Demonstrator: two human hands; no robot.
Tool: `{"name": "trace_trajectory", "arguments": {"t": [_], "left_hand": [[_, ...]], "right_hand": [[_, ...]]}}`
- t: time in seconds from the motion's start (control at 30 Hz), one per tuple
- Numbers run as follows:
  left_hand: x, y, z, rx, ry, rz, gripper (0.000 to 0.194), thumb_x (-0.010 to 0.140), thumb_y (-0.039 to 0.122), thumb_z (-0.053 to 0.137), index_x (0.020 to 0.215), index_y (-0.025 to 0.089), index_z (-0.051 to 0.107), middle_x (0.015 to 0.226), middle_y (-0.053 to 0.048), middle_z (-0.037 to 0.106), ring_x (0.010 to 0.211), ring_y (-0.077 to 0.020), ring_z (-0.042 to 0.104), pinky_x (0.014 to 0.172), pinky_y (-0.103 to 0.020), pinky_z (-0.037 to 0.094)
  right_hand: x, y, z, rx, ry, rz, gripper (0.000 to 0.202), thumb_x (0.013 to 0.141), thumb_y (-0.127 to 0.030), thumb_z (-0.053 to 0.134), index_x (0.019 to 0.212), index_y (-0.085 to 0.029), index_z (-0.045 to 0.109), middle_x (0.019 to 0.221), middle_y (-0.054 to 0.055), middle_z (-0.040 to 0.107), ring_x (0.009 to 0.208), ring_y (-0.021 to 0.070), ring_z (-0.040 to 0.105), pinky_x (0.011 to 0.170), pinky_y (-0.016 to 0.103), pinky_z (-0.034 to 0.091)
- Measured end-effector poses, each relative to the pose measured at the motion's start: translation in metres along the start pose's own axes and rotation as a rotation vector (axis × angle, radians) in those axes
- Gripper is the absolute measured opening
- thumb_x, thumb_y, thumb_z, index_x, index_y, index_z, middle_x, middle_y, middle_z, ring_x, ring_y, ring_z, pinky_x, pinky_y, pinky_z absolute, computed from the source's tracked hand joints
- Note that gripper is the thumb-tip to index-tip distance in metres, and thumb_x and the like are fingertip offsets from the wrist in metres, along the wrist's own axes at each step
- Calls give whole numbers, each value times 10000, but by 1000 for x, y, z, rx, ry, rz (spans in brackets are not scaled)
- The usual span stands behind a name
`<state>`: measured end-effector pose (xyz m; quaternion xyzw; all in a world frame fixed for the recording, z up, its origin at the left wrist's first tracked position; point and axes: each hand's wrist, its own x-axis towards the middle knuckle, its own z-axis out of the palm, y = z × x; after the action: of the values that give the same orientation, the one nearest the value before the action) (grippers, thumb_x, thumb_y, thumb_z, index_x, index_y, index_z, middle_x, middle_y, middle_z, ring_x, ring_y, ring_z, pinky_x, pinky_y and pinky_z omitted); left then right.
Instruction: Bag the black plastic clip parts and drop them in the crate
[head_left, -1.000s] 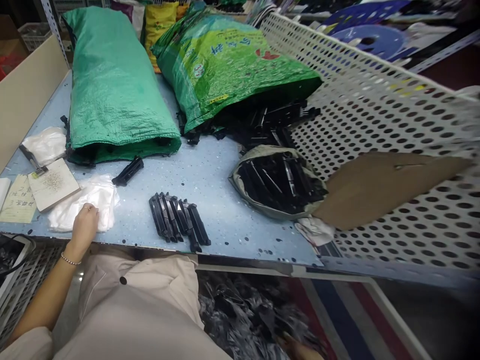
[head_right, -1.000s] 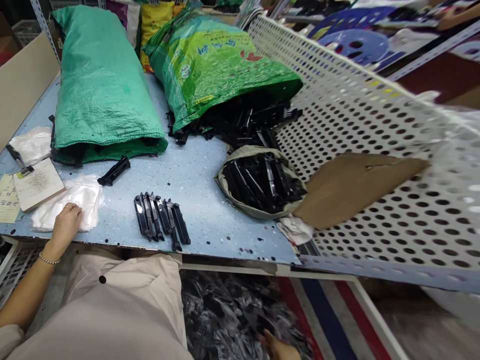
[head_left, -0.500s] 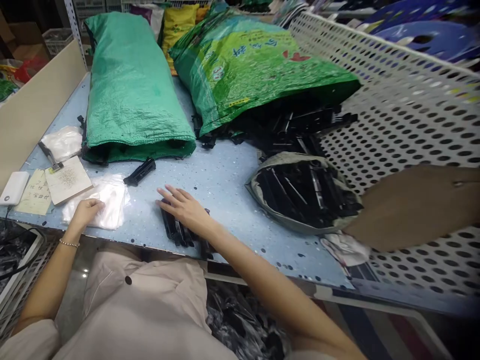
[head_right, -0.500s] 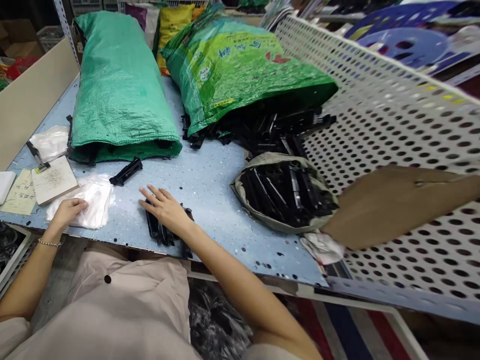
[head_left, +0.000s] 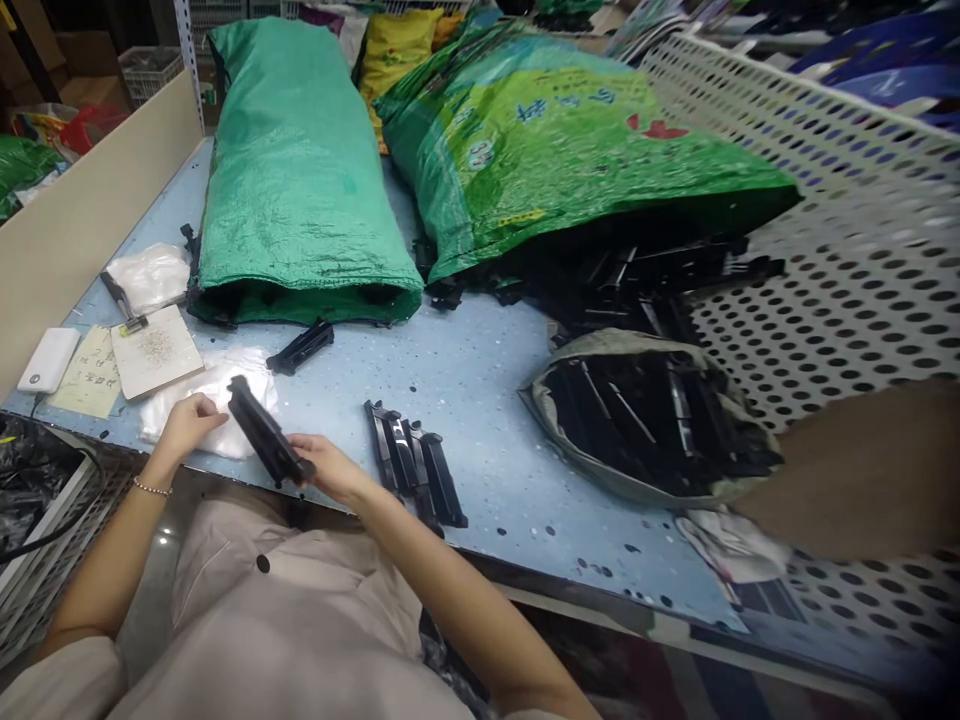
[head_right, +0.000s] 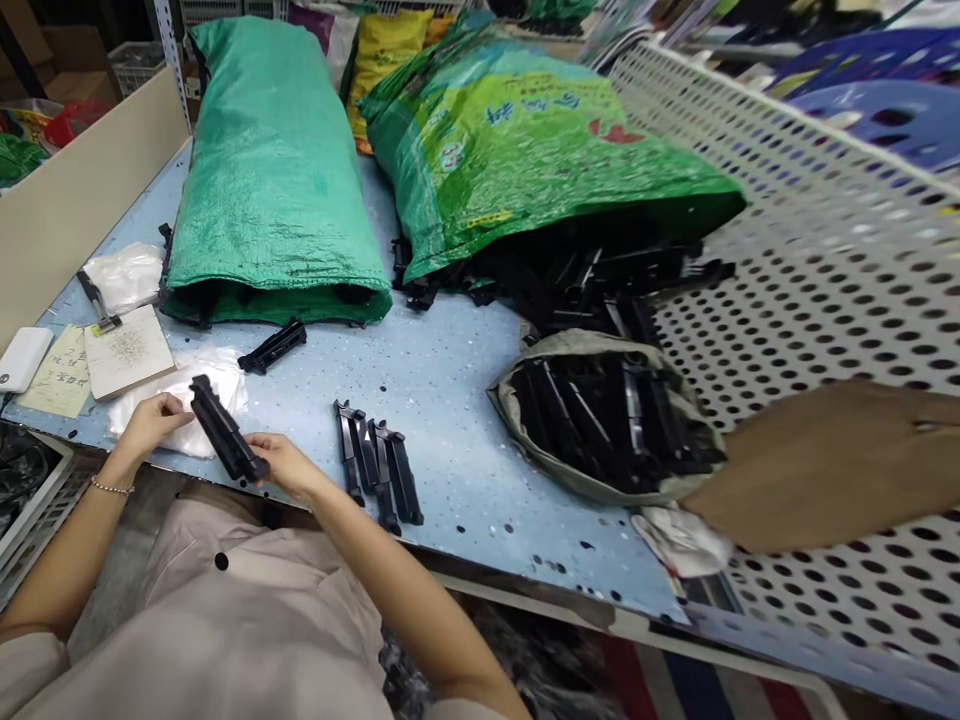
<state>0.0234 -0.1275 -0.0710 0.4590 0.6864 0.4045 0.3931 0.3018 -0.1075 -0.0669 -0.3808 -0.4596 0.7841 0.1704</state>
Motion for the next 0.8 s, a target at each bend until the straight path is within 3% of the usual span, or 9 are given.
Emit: {"name": "trace_trajectory", "arguments": {"t": [0.07,0.17,0.3,0.43,0.57,0.67,0.8], "left_hand": [[0,-1,-2,-3,60,25,287,636,355,799,632,169,581,678,8,616,652,-125,549,624,-241,413],[-3,-2,-7,-36,88,56,274,695,369,769,709,171,580,717,8,622,655,-126,571,647,-250,455],[-11,-1,-10,217,90,266,81,853,242,582,884,188,633,877,-42,685,813,-183,656,771,-321,531],[-18,2,-14,661,105,475,306,896,135,439,1076,176,683,1214,-126,663,1143,-266,624,1010,-428,496],[-25,10,-16,708,67,488,491,876,129,502,1364,161,543,1388,-149,555,1157,-254,633,999,-388,533],[-36,22,-9,693,104,484,622,874,100,496,1485,184,410,1458,-165,490,1072,-228,674,944,-369,569],[-64,40,24,720,68,626,711,902,41,405,1577,159,215,1548,-214,374,1322,-301,542,1004,-400,554]], "right_hand": [[1,9,8,51,63,72,378,740,-476,744,892,-133,694,585,-29,599,446,69,484,435,205,400],[-5,8,9,84,154,62,311,710,-387,759,880,-134,699,600,-35,615,443,65,514,424,193,407],[-8,4,16,256,28,80,298,685,-307,768,915,-132,694,611,-30,625,482,74,575,422,163,402],[-1,13,31,430,18,146,210,707,-250,784,775,-123,632,560,-20,582,449,61,559,406,136,417],[0,19,40,655,-41,176,203,804,-267,753,832,-134,602,639,19,611,492,58,569,406,106,425],[0,21,42,691,-74,192,199,825,-260,743,858,-136,591,661,36,632,490,42,544,410,83,413],[-2,23,37,679,-39,146,223,773,-262,779,819,-136,601,640,25,610,505,58,554,405,98,402]]}}
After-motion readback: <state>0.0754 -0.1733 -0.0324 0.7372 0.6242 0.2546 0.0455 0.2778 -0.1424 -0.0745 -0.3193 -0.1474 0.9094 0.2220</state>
